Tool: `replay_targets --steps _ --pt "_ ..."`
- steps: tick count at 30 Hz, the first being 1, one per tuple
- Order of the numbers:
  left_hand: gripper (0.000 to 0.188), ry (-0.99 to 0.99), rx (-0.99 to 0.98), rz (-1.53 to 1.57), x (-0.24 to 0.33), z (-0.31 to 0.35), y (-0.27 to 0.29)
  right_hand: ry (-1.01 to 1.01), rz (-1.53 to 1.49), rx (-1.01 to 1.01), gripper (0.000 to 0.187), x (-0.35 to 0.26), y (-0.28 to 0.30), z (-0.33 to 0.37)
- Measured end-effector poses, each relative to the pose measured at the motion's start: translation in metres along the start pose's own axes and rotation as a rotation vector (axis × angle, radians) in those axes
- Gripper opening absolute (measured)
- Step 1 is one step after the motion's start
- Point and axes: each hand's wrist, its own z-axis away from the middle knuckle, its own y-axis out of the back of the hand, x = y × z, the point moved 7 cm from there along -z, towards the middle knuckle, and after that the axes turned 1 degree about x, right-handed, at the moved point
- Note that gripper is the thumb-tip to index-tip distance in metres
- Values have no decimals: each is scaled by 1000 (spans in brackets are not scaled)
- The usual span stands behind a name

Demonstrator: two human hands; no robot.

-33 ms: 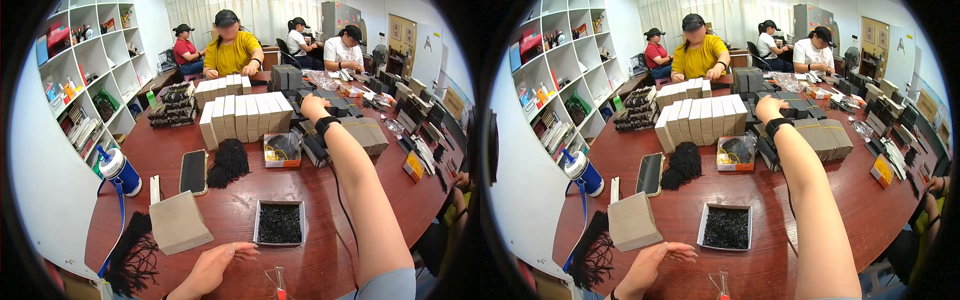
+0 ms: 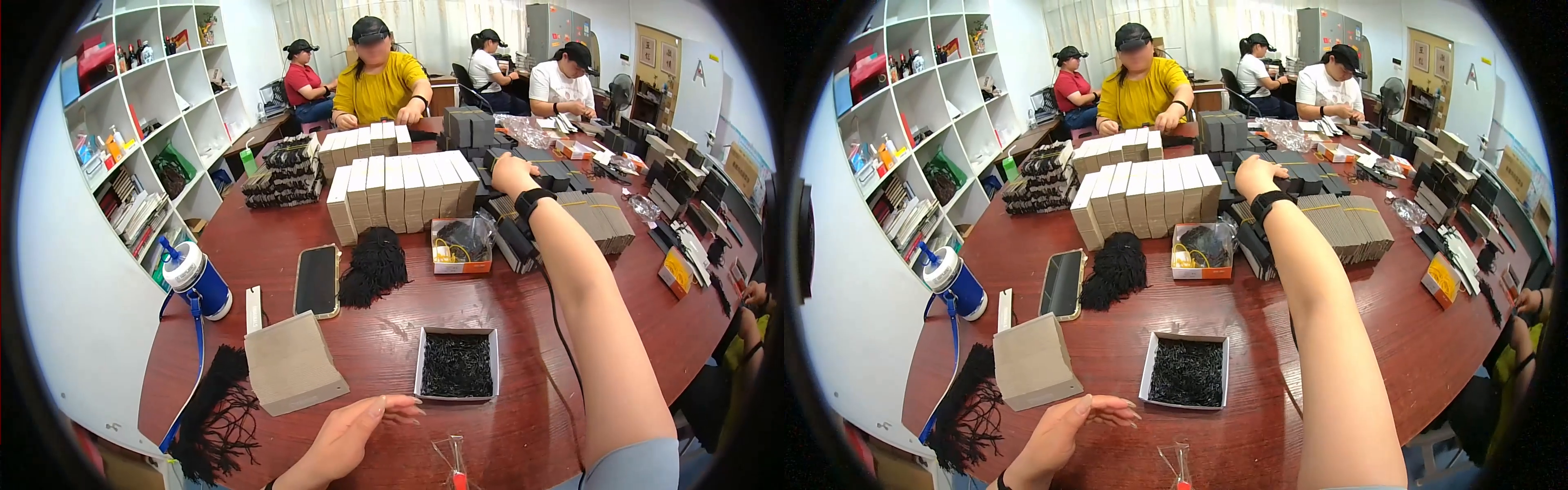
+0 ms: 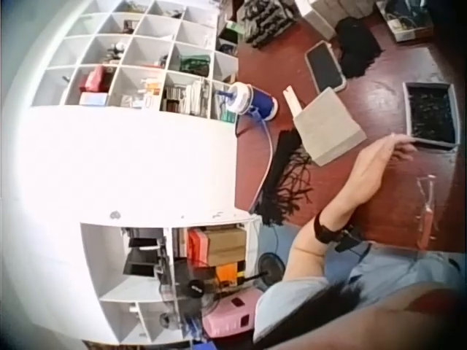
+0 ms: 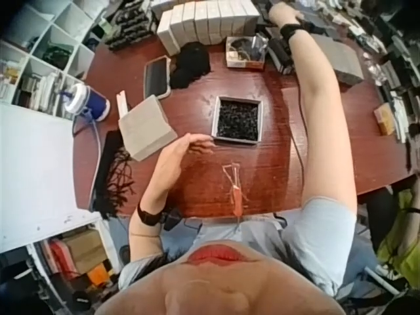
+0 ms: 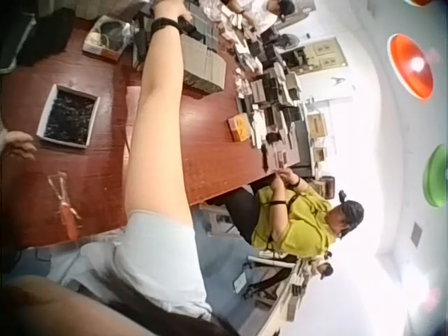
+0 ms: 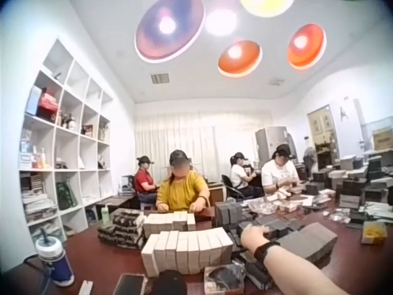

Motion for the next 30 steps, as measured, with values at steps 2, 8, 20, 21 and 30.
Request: replay_targets --steps 2,8,20,21,30 --pt "39 -13 -19 33 -1 -2 -1 124 168 -76 28 -1 -7 -9" --pt "36 -44 33 -28 -3 0 5 187 -269 372 33 18 39 30" --pt "53 -246 74 171 27 17 -10 498 -1964 -45 29 73 118 286" --pt "53 -242 59 171 33 22 -23 366 -1894 -68 33 72 93 312" --pt "37 -4 27 676 -7 103 -79 183 -2287 -1130 46 8 107 503"
